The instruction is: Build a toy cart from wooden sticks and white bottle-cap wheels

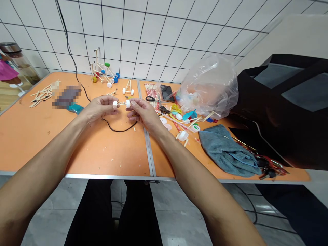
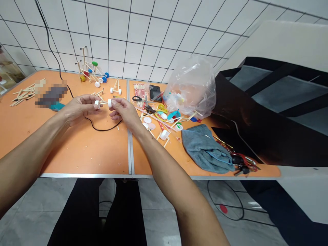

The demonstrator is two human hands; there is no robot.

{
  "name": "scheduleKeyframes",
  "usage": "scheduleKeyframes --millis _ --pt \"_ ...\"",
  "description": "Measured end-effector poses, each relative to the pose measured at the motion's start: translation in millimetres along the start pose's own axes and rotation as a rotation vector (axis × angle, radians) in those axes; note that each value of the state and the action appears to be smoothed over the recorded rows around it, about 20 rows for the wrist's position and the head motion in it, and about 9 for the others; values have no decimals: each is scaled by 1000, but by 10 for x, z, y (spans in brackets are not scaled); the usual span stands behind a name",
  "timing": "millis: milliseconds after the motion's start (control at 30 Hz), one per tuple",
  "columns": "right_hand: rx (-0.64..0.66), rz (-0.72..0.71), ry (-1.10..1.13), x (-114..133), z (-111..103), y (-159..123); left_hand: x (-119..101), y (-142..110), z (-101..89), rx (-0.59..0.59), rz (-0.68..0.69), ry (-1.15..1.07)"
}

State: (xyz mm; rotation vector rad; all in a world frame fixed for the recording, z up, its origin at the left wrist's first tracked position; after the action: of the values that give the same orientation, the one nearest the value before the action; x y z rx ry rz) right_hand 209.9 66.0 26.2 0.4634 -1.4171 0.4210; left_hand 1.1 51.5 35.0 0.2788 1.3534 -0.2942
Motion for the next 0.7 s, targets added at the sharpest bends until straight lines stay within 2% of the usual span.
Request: scheduleKeyframes --millis 200,500,700 --pt "9 -44 -39 37 1 -30 49 -7 1 -79 -56 -110" --pt "29 -75 -136 -14 -45 12 23 -44 128 -93 -120 -149" --pt "44 -96 -151 -5 -36 20 9 -54 149 -95 -148 -138"
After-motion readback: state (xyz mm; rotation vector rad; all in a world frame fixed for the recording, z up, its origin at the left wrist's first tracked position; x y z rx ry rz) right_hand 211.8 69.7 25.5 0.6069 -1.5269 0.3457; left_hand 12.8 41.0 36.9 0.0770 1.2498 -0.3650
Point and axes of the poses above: each hand's wrist, its own y-axis towards the middle knuckle, its own z-axis out of the palm, x = y × z, the point moved 7 cm from there along y, towards the middle knuckle, and after that the axes turned 13 degrees about x, right-handed, at the moved point
